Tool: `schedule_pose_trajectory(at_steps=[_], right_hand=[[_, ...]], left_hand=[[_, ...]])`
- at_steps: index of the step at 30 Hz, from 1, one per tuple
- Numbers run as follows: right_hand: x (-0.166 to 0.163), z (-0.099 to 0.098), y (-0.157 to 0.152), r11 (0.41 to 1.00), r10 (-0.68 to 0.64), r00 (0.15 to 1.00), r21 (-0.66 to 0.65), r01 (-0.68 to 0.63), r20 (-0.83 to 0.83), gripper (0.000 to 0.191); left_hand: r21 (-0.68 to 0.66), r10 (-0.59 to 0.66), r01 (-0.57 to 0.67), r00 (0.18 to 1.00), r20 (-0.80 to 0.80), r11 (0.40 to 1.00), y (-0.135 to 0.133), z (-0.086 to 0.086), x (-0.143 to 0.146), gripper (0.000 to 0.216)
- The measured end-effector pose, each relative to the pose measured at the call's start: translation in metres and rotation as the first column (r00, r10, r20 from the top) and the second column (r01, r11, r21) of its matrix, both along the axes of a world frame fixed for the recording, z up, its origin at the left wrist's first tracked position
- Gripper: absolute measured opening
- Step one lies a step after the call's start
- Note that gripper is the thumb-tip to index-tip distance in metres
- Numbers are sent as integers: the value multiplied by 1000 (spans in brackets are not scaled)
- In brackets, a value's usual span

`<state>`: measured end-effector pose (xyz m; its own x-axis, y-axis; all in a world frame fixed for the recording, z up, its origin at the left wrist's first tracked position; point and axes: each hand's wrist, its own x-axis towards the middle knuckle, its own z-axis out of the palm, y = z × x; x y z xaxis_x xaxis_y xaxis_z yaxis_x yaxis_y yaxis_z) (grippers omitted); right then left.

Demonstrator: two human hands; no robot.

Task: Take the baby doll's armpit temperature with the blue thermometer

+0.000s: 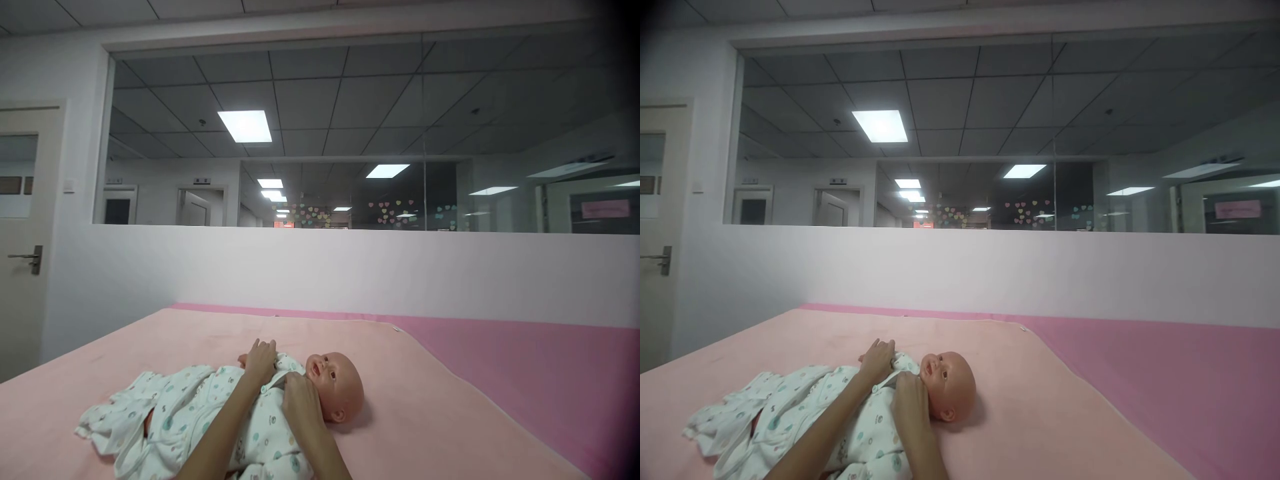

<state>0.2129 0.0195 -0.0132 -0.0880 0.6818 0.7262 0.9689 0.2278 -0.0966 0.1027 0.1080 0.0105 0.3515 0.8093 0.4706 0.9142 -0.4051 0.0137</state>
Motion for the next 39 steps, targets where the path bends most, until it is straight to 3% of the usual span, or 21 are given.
schedule_pose_trajectory(at_steps=[7,15,18,22,30,32,34,37,39], right_hand=[[-6,-8,1,990,42,996,137,-31,-78,27],[-8,-5,-5,967,139,981,231,-106,-135,27],[-7,-8,1,967,113,988,242,-84,-108,28],[-8,-13,7,975,-16,997,218,32,-76,30],[-9,-7,1,948,-96,987,292,129,-128,34],[-7,-1,-3,937,-55,988,335,101,-142,43],[-5,3,-6,940,47,993,341,-7,-107,49],[-3,5,-9,928,199,979,331,-172,-52,36],[-2,6,-11,901,238,970,385,-201,-49,29]], left_hand=[[230,-37,12,994,107,973,-42,3,-8,26],[273,-88,-15,928,363,962,-43,-4,-18,34],[200,-94,18,922,376,980,-44,-3,-19,34],[43,-44,33,954,296,999,-50,2,-21,35],[-13,-62,68,963,262,998,-58,0,-26,27],[-58,-9,26,959,285,998,-55,-4,-26,31],[-126,39,-1,953,300,992,-52,-7,-26,44],[-191,54,8,947,318,982,-50,-9,-27,61],[-220,50,25,943,330,975,-51,-8,-28,68]])
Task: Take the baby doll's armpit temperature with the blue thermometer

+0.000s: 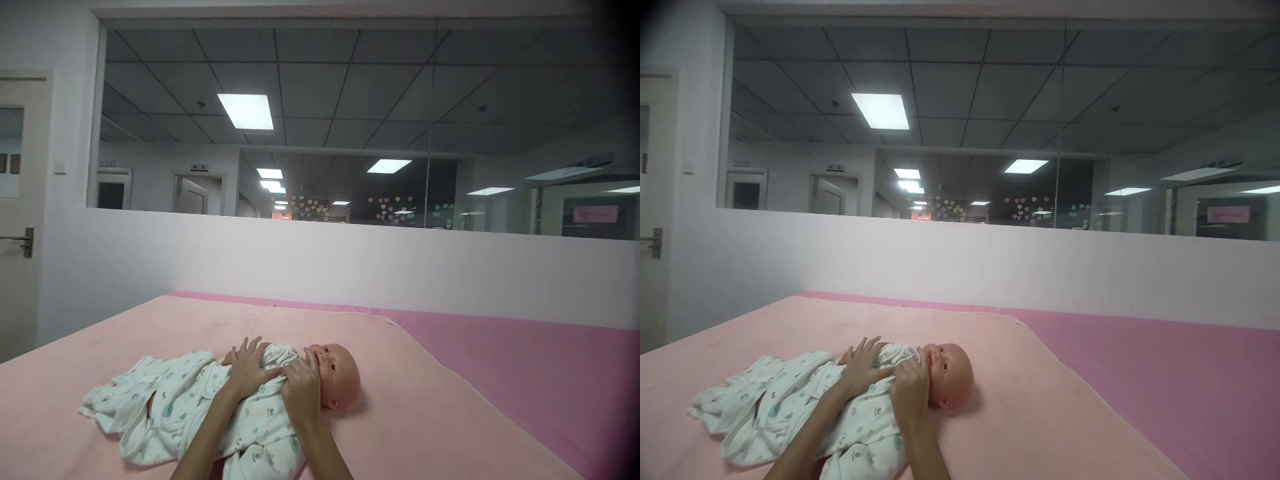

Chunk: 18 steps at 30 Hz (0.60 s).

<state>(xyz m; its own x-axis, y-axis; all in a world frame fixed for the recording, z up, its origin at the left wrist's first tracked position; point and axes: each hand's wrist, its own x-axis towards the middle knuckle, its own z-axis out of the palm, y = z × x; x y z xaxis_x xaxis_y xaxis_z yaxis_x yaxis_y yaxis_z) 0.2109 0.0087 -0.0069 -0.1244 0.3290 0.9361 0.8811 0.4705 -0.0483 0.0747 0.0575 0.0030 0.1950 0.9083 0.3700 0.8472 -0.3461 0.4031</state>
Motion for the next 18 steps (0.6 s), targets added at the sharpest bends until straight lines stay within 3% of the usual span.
schedule_pose_trajectory(at_steps=[5,7,9,11,13,16,18], right_hand=[[27,17,-4,986,-6,988,166,31,-151,30],[53,26,-1,982,-77,932,134,133,-355,26],[83,30,6,985,-148,785,-22,169,-602,31],[110,28,15,972,-204,605,-231,34,-770,41],[128,21,22,910,-197,526,-355,-217,-827,47],[136,12,25,803,-130,461,-366,-471,-878,51],[134,11,23,794,-119,423,-342,-502,-898,51]], left_hand=[[-35,-50,51,999,22,998,-6,4,-4,73],[-22,-60,61,998,19,998,-7,4,-5,72],[-6,-62,62,998,16,998,-6,3,-5,70],[8,-58,58,998,15,998,-5,1,-5,67],[21,-58,57,998,17,998,-5,0,-5,65],[52,-60,59,998,19,997,-5,-2,-6,64],[77,-56,54,998,25,996,-7,-2,-6,64]])
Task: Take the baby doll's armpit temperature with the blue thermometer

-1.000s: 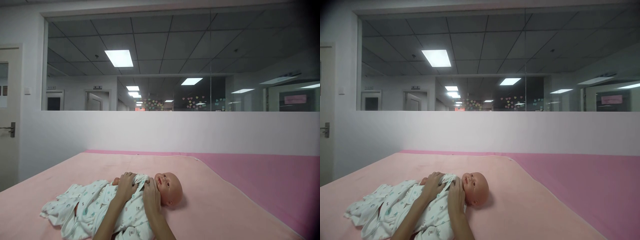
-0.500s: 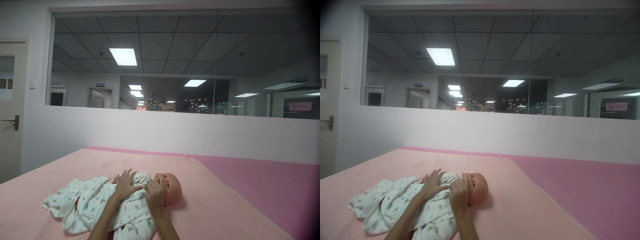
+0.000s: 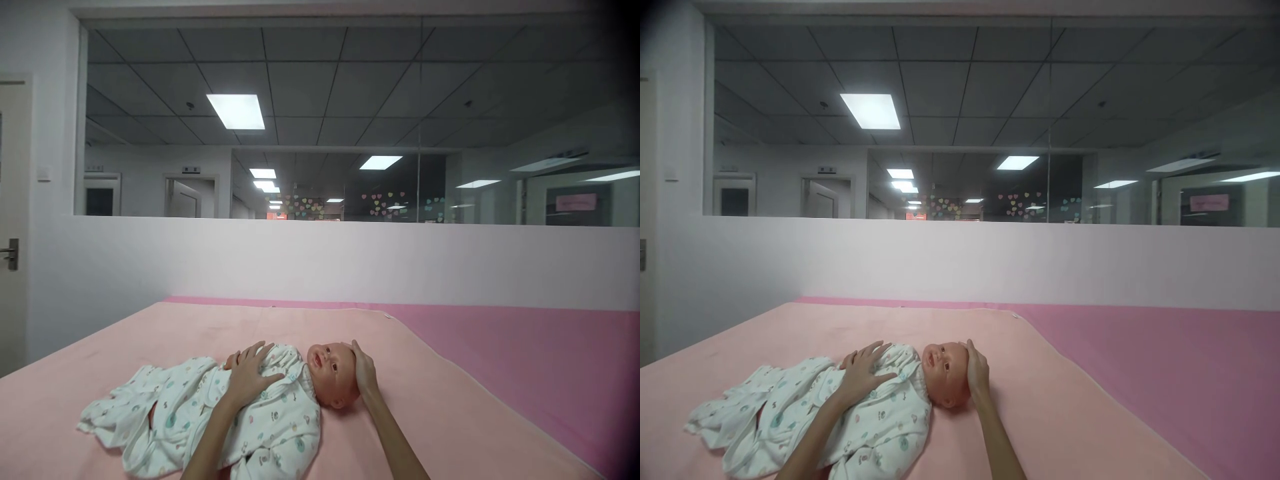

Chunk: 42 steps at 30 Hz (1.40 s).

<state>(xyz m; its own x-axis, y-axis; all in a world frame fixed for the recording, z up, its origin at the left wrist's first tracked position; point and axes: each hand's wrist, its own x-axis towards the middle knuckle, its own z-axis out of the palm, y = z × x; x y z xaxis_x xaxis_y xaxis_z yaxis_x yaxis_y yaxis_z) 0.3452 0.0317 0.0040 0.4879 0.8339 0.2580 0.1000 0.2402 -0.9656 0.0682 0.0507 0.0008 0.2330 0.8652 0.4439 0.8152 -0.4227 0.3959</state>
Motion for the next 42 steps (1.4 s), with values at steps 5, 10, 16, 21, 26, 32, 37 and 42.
schedule_pose_trajectory(at_steps=[5,10,16,21,26,32,37,42], right_hand=[[-5,4,-6,992,-68,996,112,61,61,49],[-7,1,-5,992,-3,986,127,-19,167,49],[-5,0,-4,994,-22,985,106,3,171,57],[-5,13,-16,993,-69,982,110,50,176,53],[-4,28,-29,976,-140,982,185,115,124,61],[-4,28,-26,977,54,932,173,-124,358,33],[-4,28,-25,947,243,908,119,-298,341,18],[-9,31,-33,898,432,885,5,-440,171,30]], left_hand=[[40,4,-5,1000,19,999,-2,0,-1,61],[52,-7,6,1000,12,999,-4,2,-1,61],[54,4,-5,1000,15,999,-6,5,-1,58],[61,6,-7,1000,22,998,-6,5,-1,57],[85,-1,-4,998,58,996,-5,4,-1,53],[95,2,-10,997,79,995,-4,3,-2,52],[69,3,-8,997,72,998,-4,3,-2,53],[64,-2,-3,997,78,998,-5,4,-3,53]])
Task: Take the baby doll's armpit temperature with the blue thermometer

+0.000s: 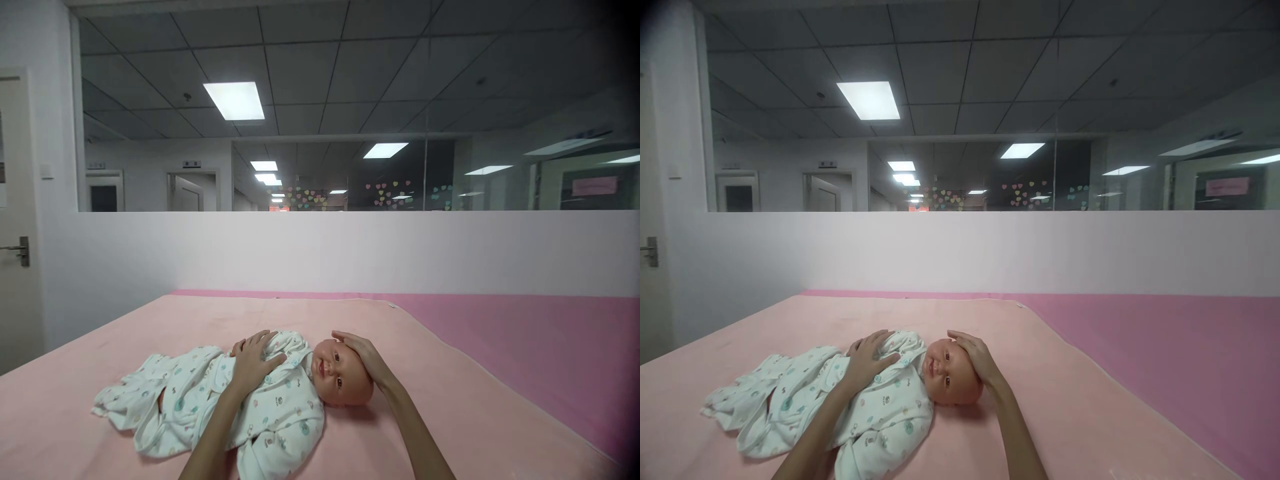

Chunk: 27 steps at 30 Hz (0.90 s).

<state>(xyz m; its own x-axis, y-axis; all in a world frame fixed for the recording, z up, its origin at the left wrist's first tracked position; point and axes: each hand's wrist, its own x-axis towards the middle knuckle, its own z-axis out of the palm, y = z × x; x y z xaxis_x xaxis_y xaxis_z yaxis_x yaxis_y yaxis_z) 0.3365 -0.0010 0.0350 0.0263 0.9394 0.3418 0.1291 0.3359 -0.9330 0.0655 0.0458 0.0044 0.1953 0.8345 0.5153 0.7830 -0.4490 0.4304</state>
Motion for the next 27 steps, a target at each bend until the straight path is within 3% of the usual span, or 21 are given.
schedule_pose_trajectory(at_steps=[6,12,16,27], right_hand=[[-1,-3,1,999,30,997,-19,-32,-67,38],[3,-7,7,992,-80,987,88,93,-142,44],[1,-6,4,999,-31,995,30,34,-94,40],[-1,-2,1,997,-76,991,23,79,-107,41]], left_hand=[[17,-12,12,1000,6,1000,-2,1,0,50],[19,3,-3,1000,7,1000,0,0,1,52],[20,5,-6,1000,14,1000,-1,0,2,52],[31,-3,2,1000,12,1000,1,-1,2,53]])
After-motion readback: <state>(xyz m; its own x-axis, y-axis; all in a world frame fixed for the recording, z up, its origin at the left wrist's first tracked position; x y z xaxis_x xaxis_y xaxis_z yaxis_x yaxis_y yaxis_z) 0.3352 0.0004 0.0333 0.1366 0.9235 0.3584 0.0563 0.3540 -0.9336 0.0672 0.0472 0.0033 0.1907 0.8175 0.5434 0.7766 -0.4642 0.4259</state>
